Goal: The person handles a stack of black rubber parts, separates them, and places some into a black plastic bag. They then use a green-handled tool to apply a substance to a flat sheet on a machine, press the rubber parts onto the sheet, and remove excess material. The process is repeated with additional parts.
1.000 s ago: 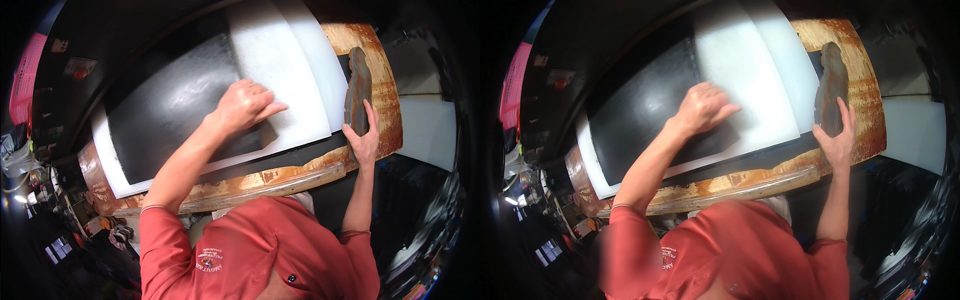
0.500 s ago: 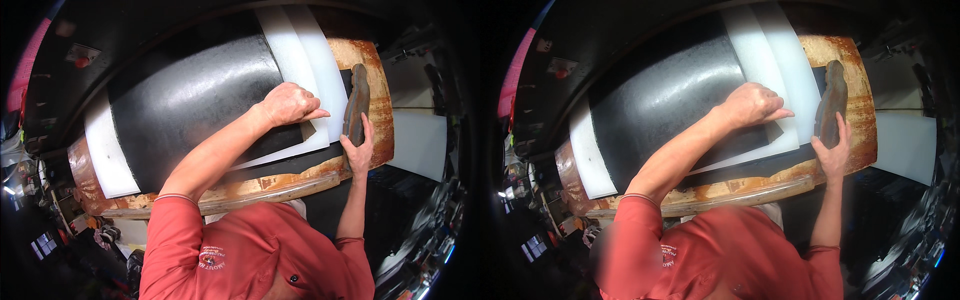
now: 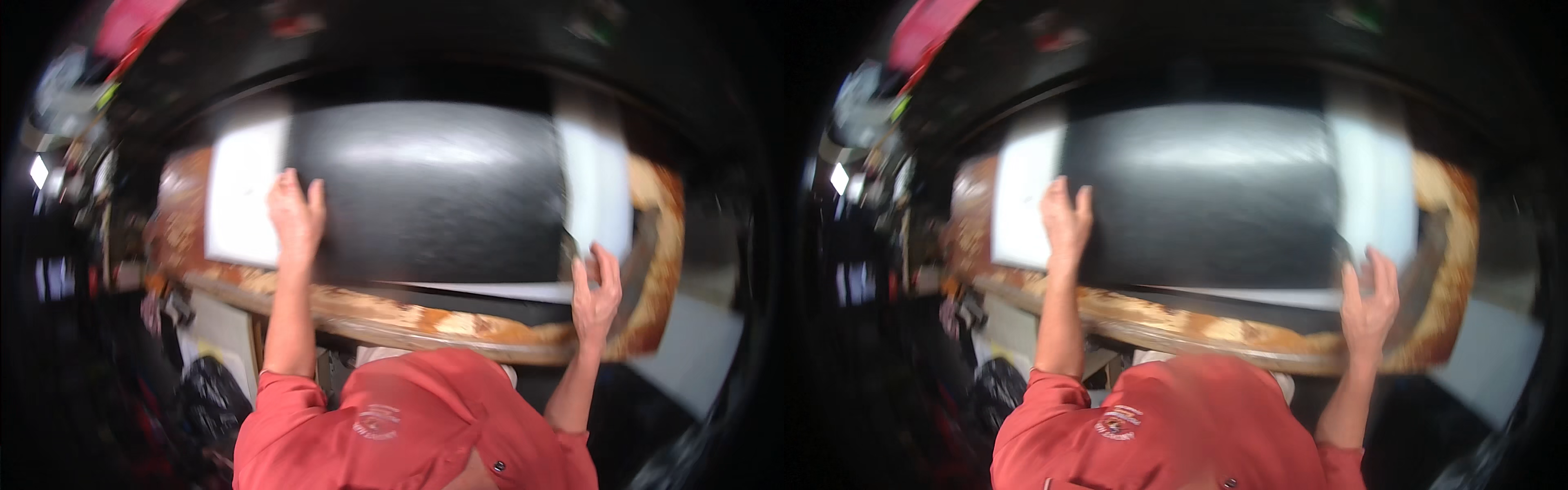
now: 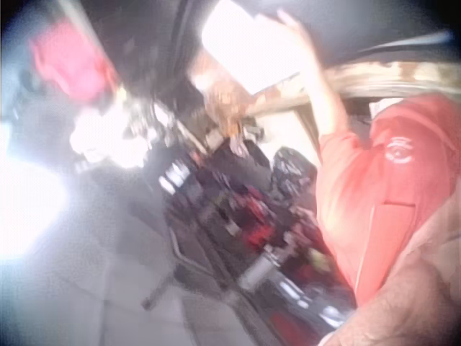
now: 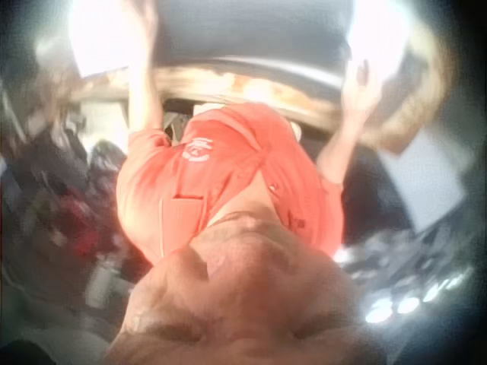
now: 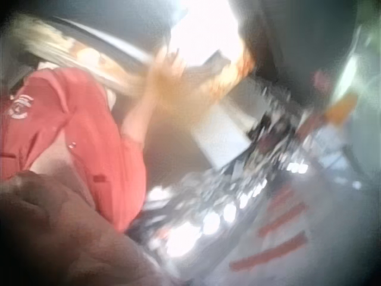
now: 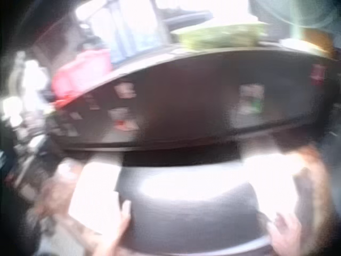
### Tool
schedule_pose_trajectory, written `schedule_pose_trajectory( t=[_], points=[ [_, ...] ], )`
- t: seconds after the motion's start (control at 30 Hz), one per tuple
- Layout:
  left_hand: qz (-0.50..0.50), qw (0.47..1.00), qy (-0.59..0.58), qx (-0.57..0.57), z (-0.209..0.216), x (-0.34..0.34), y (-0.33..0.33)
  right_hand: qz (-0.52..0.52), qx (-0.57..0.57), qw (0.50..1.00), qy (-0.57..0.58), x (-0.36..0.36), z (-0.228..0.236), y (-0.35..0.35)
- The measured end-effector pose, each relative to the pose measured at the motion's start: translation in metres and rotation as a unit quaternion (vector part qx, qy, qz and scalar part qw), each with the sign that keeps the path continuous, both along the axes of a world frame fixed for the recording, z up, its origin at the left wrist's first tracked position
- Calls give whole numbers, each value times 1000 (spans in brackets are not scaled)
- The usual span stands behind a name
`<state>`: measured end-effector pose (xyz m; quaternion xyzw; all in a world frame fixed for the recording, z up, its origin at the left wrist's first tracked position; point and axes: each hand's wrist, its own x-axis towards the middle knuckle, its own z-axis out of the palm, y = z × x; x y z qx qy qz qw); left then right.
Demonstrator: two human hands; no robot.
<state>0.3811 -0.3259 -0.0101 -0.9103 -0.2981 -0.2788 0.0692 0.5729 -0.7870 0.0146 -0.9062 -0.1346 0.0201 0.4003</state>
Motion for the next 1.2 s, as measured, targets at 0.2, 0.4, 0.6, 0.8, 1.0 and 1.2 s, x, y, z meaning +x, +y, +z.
schedule_pose_trajectory(
  t=[0.2, 0.4, 0.6, 0.8, 1.0, 1.2],
  points=[
    [128, 986, -21, -109, -13, -49, 7, 46, -80, 996, -1, 16, -17, 48],
    [160, 955, -112, -223, -11, -40, 19, 83, -78, 987, 110, 56, -35, 39],
    [135, 940, -159, -270, -6, -31, 19, 92, -30, 994, 46, 50, -41, 36],
    [98, 945, -170, -262, -11, -13, 22, 16, -33, 999, 21, 28, -21, 37],
    [93, 980, -93, -150, -17, 5, 25, -19, -137, 988, -66, 36, -14, 51],
    [71, 985, -99, -123, -21, 2, 30, -3, -156, 986, -60, 36, -11, 53]
  ],
)
